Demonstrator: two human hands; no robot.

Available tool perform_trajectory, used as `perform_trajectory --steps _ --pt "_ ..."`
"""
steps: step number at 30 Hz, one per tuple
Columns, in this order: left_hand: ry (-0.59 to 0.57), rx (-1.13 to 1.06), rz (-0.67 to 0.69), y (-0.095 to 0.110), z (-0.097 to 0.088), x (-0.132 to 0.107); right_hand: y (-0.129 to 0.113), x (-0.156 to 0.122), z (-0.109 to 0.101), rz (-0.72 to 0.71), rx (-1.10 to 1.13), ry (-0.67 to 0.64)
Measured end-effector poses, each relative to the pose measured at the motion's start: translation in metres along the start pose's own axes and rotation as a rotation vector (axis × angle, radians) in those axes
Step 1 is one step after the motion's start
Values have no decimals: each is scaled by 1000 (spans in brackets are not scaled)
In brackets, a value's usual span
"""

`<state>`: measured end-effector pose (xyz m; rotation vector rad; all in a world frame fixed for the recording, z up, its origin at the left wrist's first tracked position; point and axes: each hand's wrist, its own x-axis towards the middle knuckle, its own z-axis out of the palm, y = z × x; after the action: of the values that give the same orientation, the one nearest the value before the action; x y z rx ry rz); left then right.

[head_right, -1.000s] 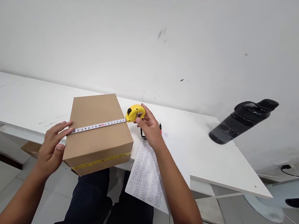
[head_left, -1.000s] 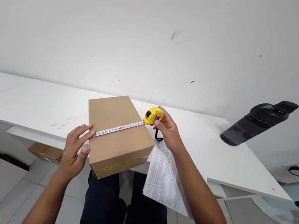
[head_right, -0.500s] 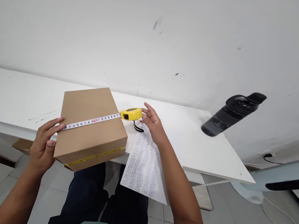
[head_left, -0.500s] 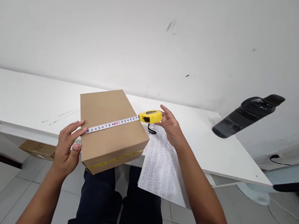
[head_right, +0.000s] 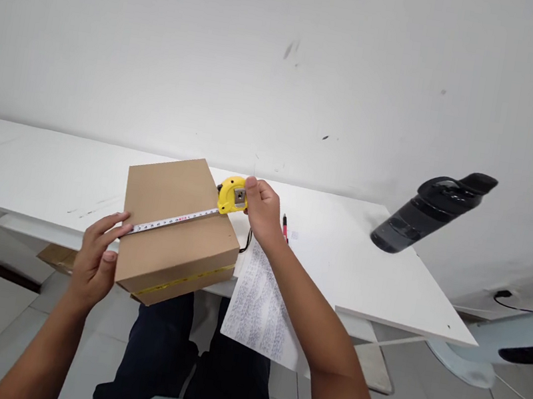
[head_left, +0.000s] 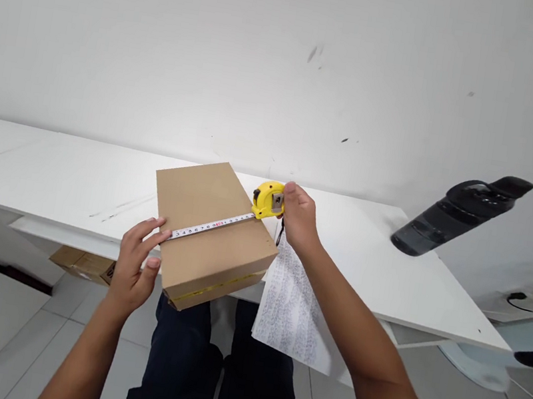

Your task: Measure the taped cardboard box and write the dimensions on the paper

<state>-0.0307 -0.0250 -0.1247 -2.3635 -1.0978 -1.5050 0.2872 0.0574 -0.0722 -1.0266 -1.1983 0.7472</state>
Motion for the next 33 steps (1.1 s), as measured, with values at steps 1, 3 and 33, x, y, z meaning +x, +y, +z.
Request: perform_trajectory --steps 1,3,33 --pt "-12 4 11 2 2 1 -7 2 6 -13 -17 -43" --pt "-31 -4 20 5 8 2 -24 3 18 -104 -92 -178" --pt "191 -160 -58 52 36 7 69 29 -122 336 -1055 -129"
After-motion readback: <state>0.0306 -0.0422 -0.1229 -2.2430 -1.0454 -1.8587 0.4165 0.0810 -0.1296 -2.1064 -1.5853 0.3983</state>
